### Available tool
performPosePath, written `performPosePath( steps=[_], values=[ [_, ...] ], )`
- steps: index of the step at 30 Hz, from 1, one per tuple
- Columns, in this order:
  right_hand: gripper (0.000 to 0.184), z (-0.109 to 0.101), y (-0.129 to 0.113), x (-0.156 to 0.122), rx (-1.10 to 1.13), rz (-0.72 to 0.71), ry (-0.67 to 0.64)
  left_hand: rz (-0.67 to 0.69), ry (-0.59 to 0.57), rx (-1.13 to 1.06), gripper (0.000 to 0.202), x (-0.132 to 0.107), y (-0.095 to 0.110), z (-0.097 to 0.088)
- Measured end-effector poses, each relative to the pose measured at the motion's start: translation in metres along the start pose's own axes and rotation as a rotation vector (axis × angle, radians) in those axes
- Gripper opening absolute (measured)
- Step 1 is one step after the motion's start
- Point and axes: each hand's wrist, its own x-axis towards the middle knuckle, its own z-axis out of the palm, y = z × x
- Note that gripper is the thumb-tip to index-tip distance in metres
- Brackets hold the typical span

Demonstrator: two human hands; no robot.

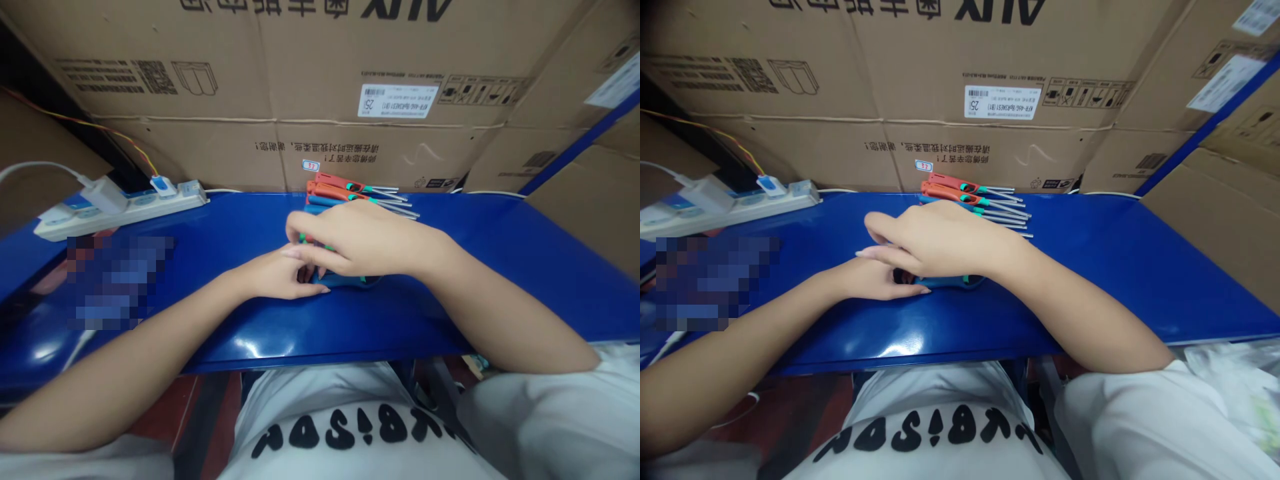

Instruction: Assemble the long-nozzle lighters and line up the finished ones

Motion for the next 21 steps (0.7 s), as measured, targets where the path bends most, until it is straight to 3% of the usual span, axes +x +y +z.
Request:
performPosePath(
  steps=[10, 14, 21],
  values=[
    [0.025, -0.002, 0.002, -0.002, -0.004, 0.011, -0.023, 0.041, 0.016, -0.045, 0.025, 0.001, 0.001, 0.0],
    [0.023, 0.0, 0.001, -0.001, 0.103, -0.043, -0.022, 0.038, 0.003, -0.061, 0.024, 0.001, 0.0, 0.001],
    [0.009, -0.012, 0.01, -0.007, 0.254, -0.004, 0.067, -0.061, -0.006, -0.154, 0.03, 0.004, 0.001, -0.004]
  ],
)
